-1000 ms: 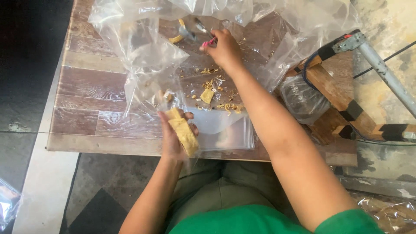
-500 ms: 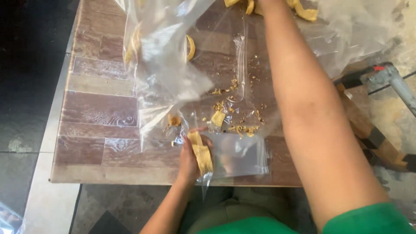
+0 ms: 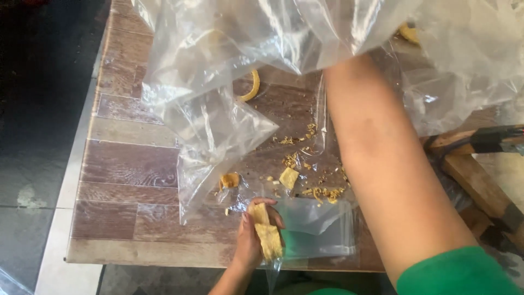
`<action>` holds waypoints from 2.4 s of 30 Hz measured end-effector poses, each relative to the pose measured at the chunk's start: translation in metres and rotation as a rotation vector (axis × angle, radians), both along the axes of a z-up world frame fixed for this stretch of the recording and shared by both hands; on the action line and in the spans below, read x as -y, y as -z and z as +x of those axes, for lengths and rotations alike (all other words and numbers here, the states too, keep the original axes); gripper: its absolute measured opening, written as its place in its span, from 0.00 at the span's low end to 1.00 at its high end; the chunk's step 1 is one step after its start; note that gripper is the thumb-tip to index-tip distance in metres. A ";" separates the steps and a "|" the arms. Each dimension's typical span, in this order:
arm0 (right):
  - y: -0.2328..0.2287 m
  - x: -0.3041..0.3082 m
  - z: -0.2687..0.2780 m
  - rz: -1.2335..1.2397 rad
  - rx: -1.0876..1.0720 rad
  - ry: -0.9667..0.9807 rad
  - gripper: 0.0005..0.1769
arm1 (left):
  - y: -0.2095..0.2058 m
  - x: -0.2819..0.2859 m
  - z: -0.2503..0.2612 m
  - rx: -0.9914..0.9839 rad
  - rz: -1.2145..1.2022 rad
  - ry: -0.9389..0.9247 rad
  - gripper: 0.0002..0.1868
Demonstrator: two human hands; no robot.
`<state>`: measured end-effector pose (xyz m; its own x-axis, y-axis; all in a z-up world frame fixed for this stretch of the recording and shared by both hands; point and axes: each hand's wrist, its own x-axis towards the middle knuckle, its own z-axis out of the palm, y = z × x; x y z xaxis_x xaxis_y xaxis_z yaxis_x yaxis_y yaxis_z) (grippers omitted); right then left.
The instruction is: Manually picking up fried snack pieces and placing them into small plastic bags for packaging.
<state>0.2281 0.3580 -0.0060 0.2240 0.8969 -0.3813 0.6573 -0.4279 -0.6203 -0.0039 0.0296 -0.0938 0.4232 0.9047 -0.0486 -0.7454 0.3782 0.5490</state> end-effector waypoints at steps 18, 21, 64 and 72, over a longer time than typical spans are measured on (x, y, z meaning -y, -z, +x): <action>-0.100 0.038 -0.074 -0.094 0.139 -0.112 0.35 | 0.006 0.002 0.000 0.066 -0.004 0.063 0.33; -0.116 0.040 -0.092 -0.102 0.151 -0.139 0.36 | 0.008 0.002 0.000 0.108 -0.024 0.058 0.33; -0.047 0.404 0.019 0.587 -0.737 -0.140 0.13 | -0.054 0.072 0.029 -0.189 0.472 0.594 0.47; -0.015 0.363 0.058 0.649 -0.345 -0.127 0.35 | -0.061 0.071 0.001 -0.416 0.187 0.396 0.24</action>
